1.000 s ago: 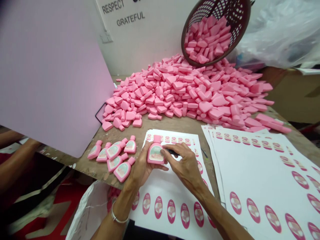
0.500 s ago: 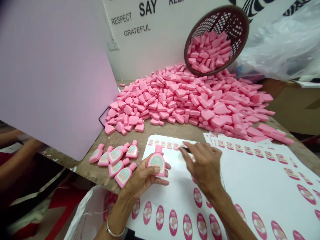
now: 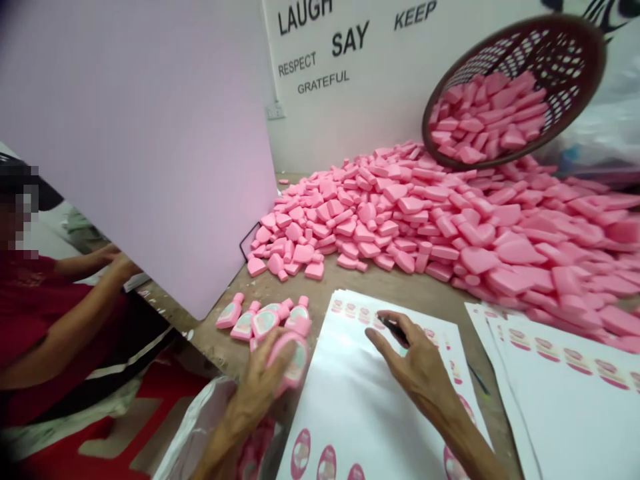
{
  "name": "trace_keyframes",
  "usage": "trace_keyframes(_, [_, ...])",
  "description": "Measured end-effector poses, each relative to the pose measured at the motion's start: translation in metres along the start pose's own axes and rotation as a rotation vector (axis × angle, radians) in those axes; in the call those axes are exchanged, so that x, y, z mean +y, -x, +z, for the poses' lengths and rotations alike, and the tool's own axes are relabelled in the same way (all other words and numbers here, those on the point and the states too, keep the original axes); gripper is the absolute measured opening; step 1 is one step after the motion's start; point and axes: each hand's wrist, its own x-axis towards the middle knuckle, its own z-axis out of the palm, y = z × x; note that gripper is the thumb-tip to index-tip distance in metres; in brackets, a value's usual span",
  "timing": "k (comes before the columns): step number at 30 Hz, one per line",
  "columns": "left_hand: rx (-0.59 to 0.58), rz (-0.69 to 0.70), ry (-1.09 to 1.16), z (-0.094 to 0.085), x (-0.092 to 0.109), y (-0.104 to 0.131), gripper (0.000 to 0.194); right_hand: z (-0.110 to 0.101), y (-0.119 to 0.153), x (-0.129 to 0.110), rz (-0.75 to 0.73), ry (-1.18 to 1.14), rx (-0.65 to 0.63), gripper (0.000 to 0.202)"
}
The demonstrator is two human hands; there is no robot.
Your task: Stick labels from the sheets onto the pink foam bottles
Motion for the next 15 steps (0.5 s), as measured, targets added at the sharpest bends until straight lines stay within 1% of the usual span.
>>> trace_keyframes(1, [0.119,0.076,-0.174,-0.01,-0.003,-0.006,0.027,0.002,-0.006,0.004,-0.015,0.009,-0.019,0.047])
trace_keyframes(2, [0.2,0.136,-0.337,-0.018,-0.008,-0.013,0.028,0.005,-0.013,0.008,-0.043,0.024,-0.046,0.044])
trace_keyframes(3, [0.248,0.204,-0.48,-0.022,-0.013,-0.021,0.028,0.008,-0.02,0.011,-0.074,0.049,-0.073,0.041])
trace_keyframes(5, [0.324,0.311,-0.708,-0.024,-0.026,-0.037,0.024,0.017,-0.039,0.014,-0.128,0.135,-0.104,0.036])
trace_keyframes(8, [0.441,0.389,-0.916,-0.021,-0.044,-0.052,0.024,0.025,-0.074,0.014,-0.132,0.291,-0.094,0.03])
trace_keyframes(10, [0.545,0.44,-0.986,-0.021,-0.052,-0.055,0.024,0.028,-0.1,0.014,-0.094,0.351,-0.054,0.029])
trace_keyframes(12, [0.675,0.545,-0.977,-0.022,-0.054,-0.052,0.025,0.033,-0.126,0.017,-0.041,0.389,-0.002,0.032])
trace_keyframes(14, [0.757,0.686,-0.871,-0.017,-0.051,-0.045,0.026,0.04,-0.149,0.021,-0.002,0.426,0.03,0.037])
trace_keyframes(15, [0.76,0.752,-0.792,-0.013,-0.048,-0.041,0.025,0.045,-0.158,0.023,0.009,0.441,0.034,0.038])
